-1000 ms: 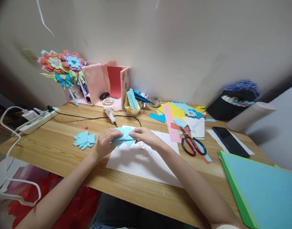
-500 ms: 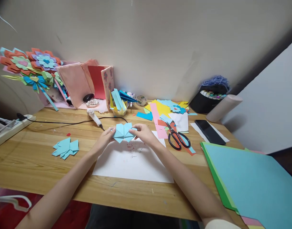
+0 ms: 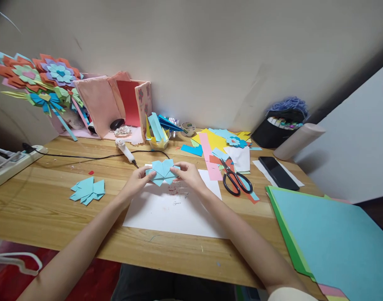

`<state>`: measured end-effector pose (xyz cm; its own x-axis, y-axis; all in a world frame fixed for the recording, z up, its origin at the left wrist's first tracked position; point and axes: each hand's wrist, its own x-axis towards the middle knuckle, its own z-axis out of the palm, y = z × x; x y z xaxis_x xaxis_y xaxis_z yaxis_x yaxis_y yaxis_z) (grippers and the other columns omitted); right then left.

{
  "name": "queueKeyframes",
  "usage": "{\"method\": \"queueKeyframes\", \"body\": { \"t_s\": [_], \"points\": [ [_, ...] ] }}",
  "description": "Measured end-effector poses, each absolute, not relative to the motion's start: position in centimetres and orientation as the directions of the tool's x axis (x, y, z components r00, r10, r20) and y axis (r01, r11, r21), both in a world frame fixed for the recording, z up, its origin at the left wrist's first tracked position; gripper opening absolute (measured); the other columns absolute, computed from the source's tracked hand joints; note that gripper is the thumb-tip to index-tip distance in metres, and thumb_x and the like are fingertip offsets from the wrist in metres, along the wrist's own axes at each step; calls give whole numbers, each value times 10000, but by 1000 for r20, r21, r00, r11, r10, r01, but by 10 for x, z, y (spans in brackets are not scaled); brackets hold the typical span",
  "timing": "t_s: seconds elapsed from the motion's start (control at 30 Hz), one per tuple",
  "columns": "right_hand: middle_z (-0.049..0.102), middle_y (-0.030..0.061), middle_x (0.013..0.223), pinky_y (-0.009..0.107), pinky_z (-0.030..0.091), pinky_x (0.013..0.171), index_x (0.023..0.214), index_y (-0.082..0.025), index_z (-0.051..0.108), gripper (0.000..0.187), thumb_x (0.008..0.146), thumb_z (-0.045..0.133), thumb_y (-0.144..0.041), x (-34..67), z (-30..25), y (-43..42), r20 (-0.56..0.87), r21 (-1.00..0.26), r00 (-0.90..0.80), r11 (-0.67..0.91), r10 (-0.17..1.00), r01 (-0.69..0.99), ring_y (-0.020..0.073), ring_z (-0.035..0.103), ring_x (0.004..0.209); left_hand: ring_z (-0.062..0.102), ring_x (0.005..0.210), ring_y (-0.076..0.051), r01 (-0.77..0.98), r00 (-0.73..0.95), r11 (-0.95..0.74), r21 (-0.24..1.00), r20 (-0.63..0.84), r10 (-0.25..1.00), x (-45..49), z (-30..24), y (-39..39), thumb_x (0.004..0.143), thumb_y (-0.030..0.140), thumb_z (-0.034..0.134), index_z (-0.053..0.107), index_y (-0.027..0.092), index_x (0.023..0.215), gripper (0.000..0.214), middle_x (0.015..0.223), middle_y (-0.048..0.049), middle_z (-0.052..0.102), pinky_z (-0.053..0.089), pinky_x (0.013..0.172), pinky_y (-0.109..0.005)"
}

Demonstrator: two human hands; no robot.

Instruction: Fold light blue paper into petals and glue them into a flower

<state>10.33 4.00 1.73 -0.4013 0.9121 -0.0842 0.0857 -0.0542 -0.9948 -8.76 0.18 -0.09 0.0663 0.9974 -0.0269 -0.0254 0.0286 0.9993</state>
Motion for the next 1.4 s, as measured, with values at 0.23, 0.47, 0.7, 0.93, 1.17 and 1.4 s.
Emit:
{"method": "queueKeyframes", "body": {
  "t_s": [0.23,0.47,0.7,0.93,1.17,1.4],
  "points": [
    [611,47,916,284,536,607,885,-170,616,308,691,621,-409,100,21,33,-62,-997,-479,-30,876,74,148,593,727,612,770,-199,-22,50,125,992,-124,991,-90,-1,-2,563,398,731,658,111,906,454,845,-67,672,477,726,-310],
    [638,42,843,260,478,651,837,-153,642,257,682,626,-357,98,16,35,-41,-984,-508,53,861,169,150,585,748,601,757,-203,140,60,157,978,-167,984,-92,3,-4,558,387,721,672,112,890,435,852,-57,674,467,685,-292],
    [622,25,701,255,451,586,745,-142,642,265,669,625,-395,101,14,35,-74,-988,-553,13,830,152,132,564,626,594,745,-197,132,214,84,988,-111,971,-95,4,-4,592,386,693,673,115,862,382,836,-59,669,468,688,-296],
    [602,9,628,245,432,550,688,-138,625,279,625,657,-409,101,17,33,-124,-987,-586,-36,801,158,122,548,569,592,735,-189,191,284,76,979,-129,950,-101,13,-7,580,374,697,677,121,831,357,817,-45,665,463,668,-278],
    [591,13,668,234,416,560,707,-144,627,259,670,624,-400,101,21,31,-72,-981,-584,48,809,189,121,536,609,588,717,-173,157,285,97,983,-139,948,-102,15,-8,593,338,696,680,129,817,307,792,-39,665,456,656,-262],
    [592,16,686,241,423,589,694,-152,623,247,687,599,-397,99,20,31,-1,-949,-548,171,837,264,137,539,651,586,674,-169,135,252,142,981,-172,952,-98,11,-9,602,385,690,678,120,833,352,782,-56,667,457,632,-273]
  ]
}}
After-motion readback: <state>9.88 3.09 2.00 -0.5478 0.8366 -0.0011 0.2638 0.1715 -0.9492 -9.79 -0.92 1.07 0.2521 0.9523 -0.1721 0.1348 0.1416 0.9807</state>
